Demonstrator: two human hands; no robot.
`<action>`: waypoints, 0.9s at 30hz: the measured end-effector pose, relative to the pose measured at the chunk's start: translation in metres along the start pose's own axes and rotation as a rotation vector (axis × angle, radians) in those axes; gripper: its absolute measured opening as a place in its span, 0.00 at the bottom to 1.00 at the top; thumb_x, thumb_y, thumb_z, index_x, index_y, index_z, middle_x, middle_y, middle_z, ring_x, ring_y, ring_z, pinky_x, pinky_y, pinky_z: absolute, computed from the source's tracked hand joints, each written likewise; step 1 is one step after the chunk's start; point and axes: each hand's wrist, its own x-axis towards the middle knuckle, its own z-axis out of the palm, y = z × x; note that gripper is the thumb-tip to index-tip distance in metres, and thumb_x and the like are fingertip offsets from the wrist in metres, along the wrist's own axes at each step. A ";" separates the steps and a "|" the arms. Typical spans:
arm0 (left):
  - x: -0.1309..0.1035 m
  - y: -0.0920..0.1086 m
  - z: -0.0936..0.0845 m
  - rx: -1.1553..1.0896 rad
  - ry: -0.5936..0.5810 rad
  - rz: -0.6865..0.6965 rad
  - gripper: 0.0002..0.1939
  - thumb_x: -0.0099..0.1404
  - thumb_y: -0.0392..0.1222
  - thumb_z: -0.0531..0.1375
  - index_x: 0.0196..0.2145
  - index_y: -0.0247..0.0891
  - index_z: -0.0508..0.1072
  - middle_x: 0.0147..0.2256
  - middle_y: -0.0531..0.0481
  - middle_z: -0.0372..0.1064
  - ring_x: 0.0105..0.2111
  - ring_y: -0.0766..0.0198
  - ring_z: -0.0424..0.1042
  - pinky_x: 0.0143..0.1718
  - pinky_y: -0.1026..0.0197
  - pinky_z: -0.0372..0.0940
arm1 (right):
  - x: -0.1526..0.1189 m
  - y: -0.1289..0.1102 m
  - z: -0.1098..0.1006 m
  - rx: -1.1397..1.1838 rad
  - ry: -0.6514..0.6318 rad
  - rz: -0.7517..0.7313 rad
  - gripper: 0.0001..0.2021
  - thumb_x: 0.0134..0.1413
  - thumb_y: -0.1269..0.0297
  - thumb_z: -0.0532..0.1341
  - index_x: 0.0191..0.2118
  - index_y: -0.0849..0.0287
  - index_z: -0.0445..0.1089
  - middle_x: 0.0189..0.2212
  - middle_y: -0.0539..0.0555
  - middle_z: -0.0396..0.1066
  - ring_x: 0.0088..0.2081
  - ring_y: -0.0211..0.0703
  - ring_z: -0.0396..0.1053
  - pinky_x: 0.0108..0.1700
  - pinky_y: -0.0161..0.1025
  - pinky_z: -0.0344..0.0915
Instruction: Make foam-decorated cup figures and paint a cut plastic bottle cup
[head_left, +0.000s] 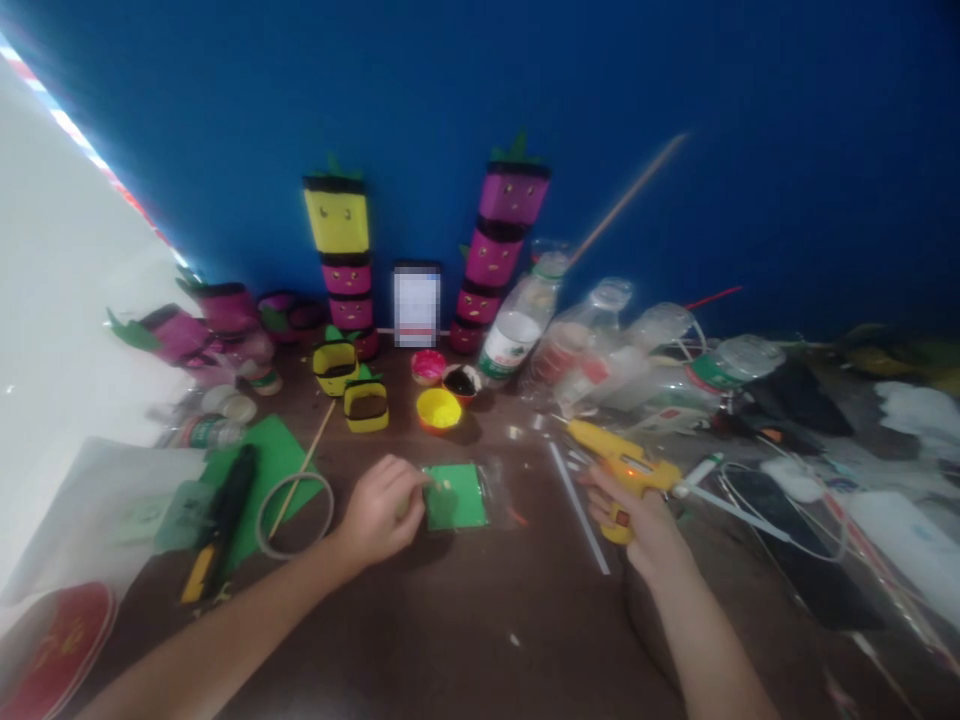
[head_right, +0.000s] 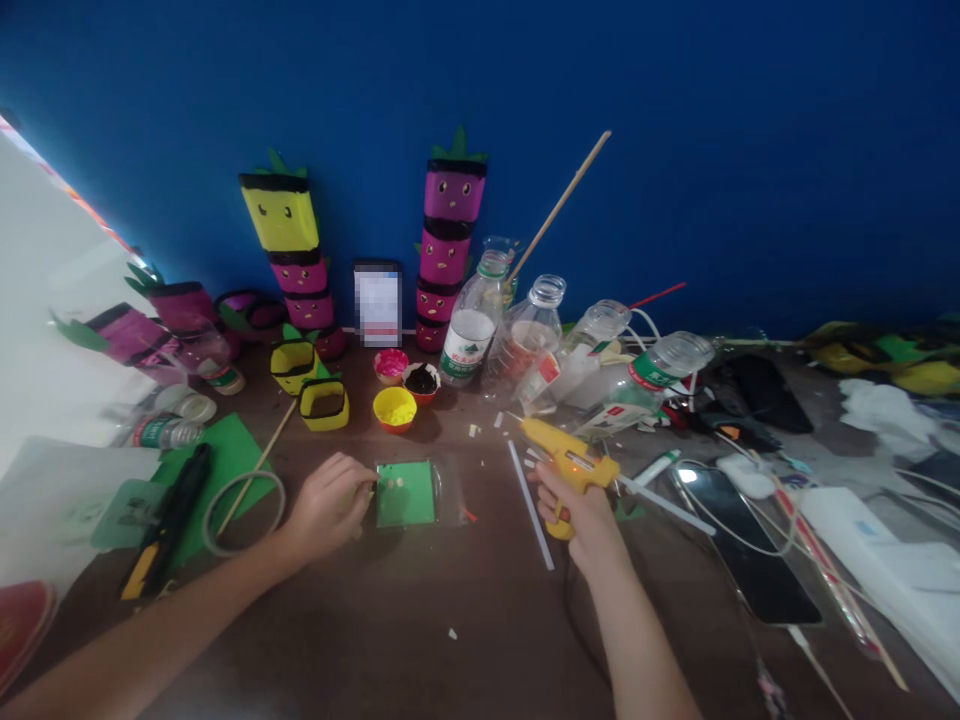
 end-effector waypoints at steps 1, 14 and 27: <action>0.000 0.000 0.000 -0.001 0.000 -0.002 0.09 0.60 0.30 0.51 0.35 0.38 0.68 0.28 0.48 0.66 0.30 0.62 0.63 0.32 0.59 0.59 | 0.000 0.000 0.000 -0.012 0.005 0.002 0.18 0.28 0.62 0.73 0.30 0.58 0.69 0.21 0.48 0.70 0.15 0.25 0.53 0.11 0.24 0.51; -0.001 -0.002 0.002 -0.017 0.000 -0.011 0.09 0.60 0.31 0.51 0.35 0.38 0.69 0.28 0.48 0.67 0.30 0.62 0.63 0.32 0.58 0.60 | 0.004 0.003 -0.001 -0.045 0.014 -0.001 0.16 0.31 0.63 0.72 0.29 0.59 0.69 0.22 0.49 0.70 0.14 0.26 0.53 0.11 0.26 0.50; 0.000 -0.001 0.001 -0.013 -0.002 -0.006 0.10 0.60 0.31 0.50 0.35 0.38 0.69 0.28 0.48 0.67 0.30 0.62 0.64 0.31 0.59 0.60 | 0.002 0.002 -0.002 -0.049 0.048 -0.010 0.17 0.30 0.61 0.73 0.28 0.59 0.68 0.21 0.49 0.70 0.14 0.26 0.53 0.11 0.25 0.52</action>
